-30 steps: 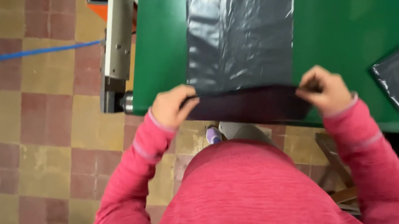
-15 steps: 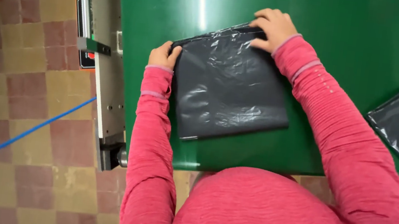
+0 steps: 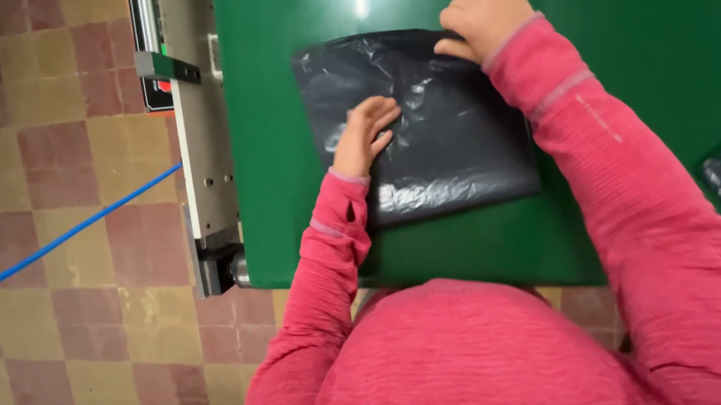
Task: Folding and stacking black plastic bags at a workstation.
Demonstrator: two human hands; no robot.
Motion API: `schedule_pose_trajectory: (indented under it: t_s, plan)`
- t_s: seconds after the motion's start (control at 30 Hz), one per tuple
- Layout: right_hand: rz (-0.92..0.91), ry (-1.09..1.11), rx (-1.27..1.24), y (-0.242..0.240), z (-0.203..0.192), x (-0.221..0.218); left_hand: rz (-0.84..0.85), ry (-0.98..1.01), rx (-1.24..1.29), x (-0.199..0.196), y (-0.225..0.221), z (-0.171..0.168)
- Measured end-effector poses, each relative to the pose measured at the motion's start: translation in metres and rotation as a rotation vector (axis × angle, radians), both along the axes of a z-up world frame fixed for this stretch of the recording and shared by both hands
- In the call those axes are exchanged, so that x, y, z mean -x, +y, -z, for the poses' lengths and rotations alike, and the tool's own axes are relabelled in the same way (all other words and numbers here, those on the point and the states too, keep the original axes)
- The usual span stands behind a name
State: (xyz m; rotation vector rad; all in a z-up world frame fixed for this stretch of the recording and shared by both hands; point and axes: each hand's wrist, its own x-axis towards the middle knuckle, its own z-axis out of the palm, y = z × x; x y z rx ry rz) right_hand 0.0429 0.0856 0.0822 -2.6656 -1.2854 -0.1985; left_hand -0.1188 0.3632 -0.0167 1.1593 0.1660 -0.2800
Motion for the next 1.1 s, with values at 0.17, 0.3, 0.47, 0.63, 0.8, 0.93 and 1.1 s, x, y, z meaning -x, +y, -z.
schedule_pose_trajectory:
  t_s: [0.17,0.3,0.47,0.63,0.8,0.93,1.1]
  plan:
    - [0.02,-0.101,-0.141,-0.017,-0.064,0.14,-0.127,0.281,0.584,0.03,0.031,-0.033]
    - [0.098,-0.131,-0.222,-0.028,-0.034,0.222,-0.241,0.28,0.536,0.058,0.069,0.009]
    - [0.221,-0.154,-0.217,-0.029,-0.01,0.262,-0.11,-0.103,0.126,0.112,0.057,-0.031]
    - [0.304,-0.116,-0.174,-0.019,-0.012,0.285,-0.083,-0.602,-0.901,0.147,0.052,-0.103]
    - [0.148,0.145,-0.301,0.041,-0.036,0.296,0.497,-1.105,-1.673,0.143,0.055,-0.094]
    - [0.099,0.228,-0.355,0.064,0.006,0.318,0.973,-0.978,-1.489,0.114,0.018,-0.108]
    - [0.187,0.497,-0.687,0.037,0.056,0.353,0.988,-0.331,-0.608,0.031,-0.027,-0.089]
